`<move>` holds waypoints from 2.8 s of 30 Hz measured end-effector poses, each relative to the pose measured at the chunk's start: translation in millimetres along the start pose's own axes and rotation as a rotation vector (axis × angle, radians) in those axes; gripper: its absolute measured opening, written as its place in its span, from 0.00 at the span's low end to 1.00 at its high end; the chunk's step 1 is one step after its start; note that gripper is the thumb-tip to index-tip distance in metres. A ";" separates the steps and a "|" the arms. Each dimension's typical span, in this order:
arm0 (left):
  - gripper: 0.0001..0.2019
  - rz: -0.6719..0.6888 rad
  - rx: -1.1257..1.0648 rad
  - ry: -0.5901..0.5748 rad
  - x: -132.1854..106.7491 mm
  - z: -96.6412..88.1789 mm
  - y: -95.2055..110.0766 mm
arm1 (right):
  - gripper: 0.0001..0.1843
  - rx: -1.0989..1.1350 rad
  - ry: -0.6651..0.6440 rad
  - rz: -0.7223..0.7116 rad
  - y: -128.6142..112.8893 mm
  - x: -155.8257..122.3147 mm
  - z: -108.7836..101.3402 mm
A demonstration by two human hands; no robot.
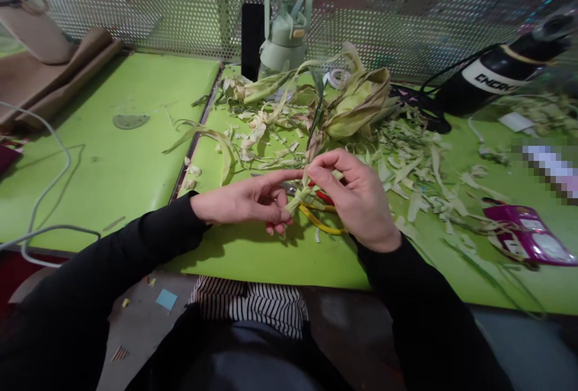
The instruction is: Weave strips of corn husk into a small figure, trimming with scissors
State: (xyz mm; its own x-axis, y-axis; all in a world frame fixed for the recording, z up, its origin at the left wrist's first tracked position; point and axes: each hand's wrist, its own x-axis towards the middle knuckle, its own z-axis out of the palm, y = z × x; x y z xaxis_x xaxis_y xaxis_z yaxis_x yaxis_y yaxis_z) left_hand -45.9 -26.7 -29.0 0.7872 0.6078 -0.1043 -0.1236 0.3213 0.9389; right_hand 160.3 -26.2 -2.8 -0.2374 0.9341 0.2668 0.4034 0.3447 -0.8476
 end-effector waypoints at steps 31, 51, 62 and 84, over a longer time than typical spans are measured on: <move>0.16 0.097 -0.007 0.270 6.5 14.8 -3.9 | 0.23 -0.122 -0.313 -0.049 10.7 4.2 2.5; 0.15 0.092 0.201 0.413 -0.5 17.5 14.1 | 0.20 -0.026 -0.469 -0.109 1.0 -11.6 -16.2; 0.15 0.121 0.166 0.338 2.3 7.6 5.3 | 0.17 -0.121 -0.225 0.034 16.5 -11.2 -3.3; 0.08 0.099 0.288 0.178 13.9 28.5 -12.9 | 0.11 0.672 -0.067 0.382 8.3 -16.9 8.1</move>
State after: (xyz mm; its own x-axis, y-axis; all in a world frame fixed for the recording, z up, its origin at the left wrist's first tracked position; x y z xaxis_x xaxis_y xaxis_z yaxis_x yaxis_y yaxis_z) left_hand -16.1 -43.1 -33.2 0.6595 0.7506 -0.0402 0.0015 0.0521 0.9986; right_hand 160.5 -39.9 -18.1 -0.2512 0.9617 -0.1096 -0.1492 -0.1504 -0.9773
